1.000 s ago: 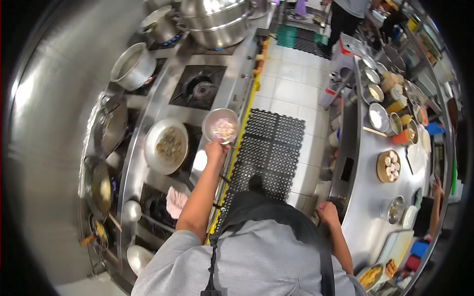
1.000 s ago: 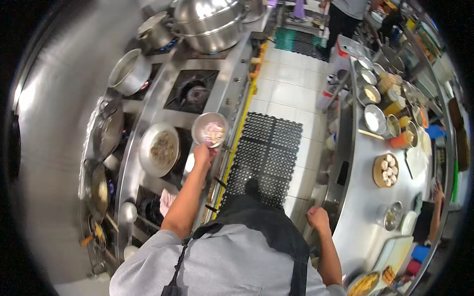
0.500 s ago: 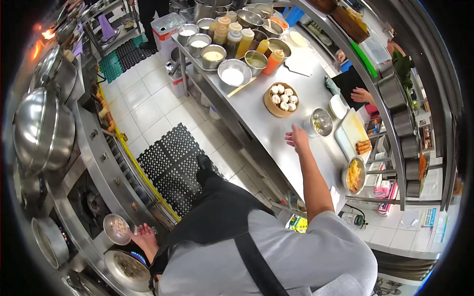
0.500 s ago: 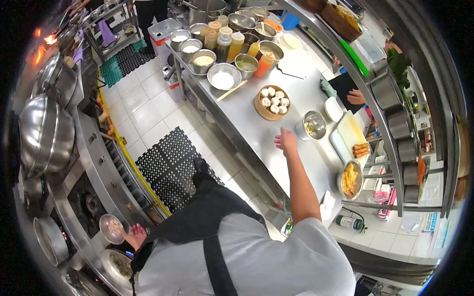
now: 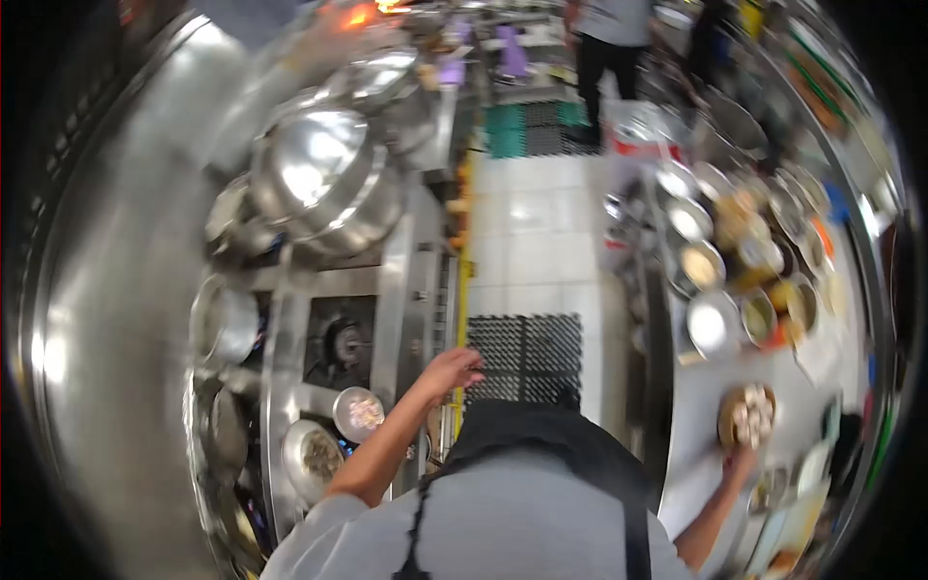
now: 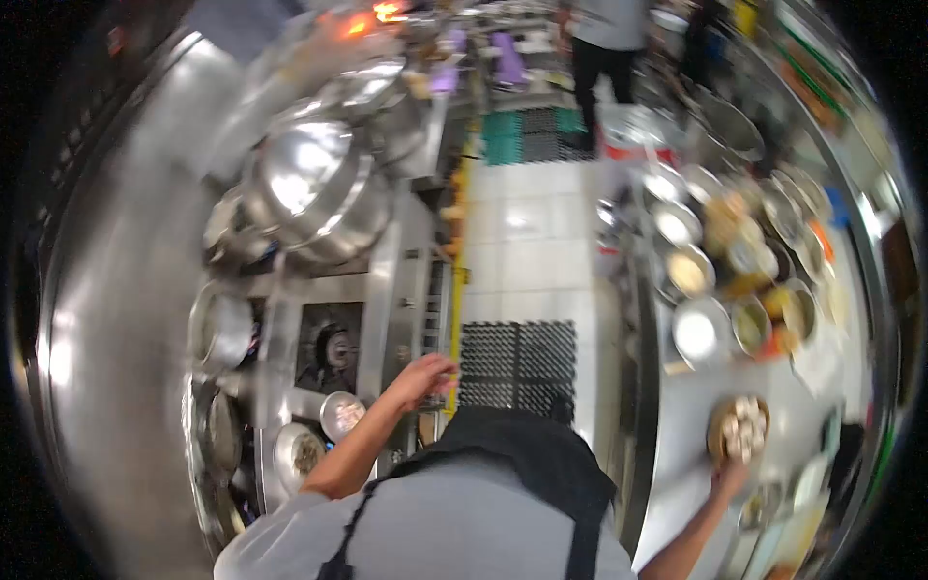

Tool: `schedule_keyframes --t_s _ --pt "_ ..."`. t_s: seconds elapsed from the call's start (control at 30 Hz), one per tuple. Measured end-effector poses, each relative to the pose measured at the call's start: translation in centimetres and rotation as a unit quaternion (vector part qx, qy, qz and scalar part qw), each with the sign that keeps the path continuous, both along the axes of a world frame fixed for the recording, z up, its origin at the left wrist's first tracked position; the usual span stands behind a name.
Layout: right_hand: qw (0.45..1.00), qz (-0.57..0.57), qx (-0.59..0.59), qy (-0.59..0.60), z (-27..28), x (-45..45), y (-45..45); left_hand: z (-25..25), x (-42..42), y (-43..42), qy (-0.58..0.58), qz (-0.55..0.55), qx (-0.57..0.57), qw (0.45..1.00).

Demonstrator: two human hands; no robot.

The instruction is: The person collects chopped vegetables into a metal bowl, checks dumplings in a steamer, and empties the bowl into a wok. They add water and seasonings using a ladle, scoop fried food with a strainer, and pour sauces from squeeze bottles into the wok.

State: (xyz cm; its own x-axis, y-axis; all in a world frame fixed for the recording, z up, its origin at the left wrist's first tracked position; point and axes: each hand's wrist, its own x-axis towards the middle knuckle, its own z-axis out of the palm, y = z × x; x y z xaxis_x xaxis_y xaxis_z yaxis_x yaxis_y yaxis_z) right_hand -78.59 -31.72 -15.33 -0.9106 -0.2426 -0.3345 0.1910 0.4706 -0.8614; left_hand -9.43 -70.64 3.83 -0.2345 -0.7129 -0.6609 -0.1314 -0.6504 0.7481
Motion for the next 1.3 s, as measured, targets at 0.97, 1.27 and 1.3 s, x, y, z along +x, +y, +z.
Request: schedule_keyframes --t_s 0.97,1.27,1.3 --pt "0.761 0.545 0.119 0.332 42.0 22.0 -56.6 31.4 33.8 -50.8 -0.622 -0.006 -0.436 0.65" --pt "0.691 0.675 0.072 0.248 52.2 48.1 -86.7 35.8 50.6 -48.9 -0.336 0.201 -0.397 0.83" --pt "0.68 0.681 0.057 0.265 52.6 50.9 -88.5 35.6 53.4 -49.2 -0.305 0.211 -0.391 0.843"
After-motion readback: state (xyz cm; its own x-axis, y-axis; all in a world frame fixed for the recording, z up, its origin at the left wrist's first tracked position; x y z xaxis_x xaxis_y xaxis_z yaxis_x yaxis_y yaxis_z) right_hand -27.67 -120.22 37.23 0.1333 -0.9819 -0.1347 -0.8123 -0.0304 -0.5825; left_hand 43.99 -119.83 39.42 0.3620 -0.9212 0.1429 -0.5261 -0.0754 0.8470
